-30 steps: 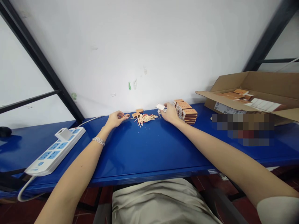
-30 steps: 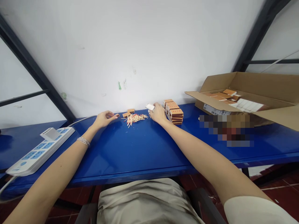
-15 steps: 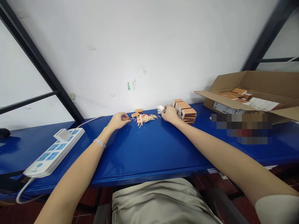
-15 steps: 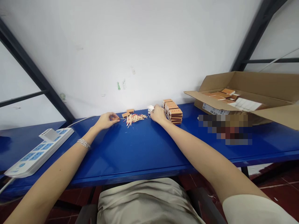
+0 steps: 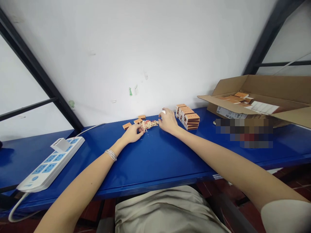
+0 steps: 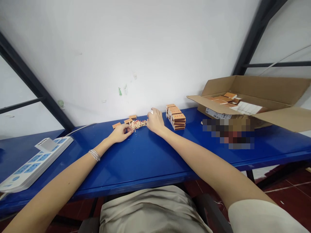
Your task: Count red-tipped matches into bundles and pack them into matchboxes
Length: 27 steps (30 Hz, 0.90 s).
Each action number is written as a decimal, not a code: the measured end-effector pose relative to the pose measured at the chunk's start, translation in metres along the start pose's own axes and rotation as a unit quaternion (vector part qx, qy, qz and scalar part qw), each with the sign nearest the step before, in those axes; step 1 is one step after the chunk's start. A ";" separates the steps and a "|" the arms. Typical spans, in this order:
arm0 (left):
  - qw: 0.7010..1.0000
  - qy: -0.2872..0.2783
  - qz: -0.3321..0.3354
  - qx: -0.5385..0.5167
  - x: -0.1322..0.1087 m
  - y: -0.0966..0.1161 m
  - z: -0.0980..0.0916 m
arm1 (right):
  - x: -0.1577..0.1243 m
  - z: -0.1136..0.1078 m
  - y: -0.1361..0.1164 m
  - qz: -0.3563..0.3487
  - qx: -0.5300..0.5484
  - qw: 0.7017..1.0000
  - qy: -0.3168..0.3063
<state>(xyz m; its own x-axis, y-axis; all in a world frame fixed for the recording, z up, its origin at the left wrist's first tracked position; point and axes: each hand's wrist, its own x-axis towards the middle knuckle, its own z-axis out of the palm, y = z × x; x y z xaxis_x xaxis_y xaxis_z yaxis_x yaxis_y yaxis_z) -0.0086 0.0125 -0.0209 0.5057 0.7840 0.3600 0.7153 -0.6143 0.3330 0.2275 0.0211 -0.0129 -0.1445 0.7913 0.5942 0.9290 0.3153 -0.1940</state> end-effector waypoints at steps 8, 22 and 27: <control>1.000 -0.005 0.000 0.001 -0.001 0.001 -0.004 | 0.003 -0.001 0.005 0.058 0.026 0.985 -0.158; 1.000 -0.011 -0.003 -0.004 -0.001 0.000 -0.003 | 0.008 0.003 0.016 0.071 0.040 0.982 -0.170; 1.000 -0.014 -0.004 -0.006 -0.001 0.001 -0.003 | 0.007 0.005 0.015 0.064 0.038 0.983 -0.166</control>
<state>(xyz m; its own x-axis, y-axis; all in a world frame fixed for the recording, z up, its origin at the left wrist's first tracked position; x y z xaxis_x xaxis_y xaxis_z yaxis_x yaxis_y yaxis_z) -0.0098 0.0112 -0.0183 0.5138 0.7905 0.3335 0.7130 -0.6096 0.3464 0.2393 0.0338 -0.0153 -0.1432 0.9502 0.2769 0.9203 0.2308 -0.3160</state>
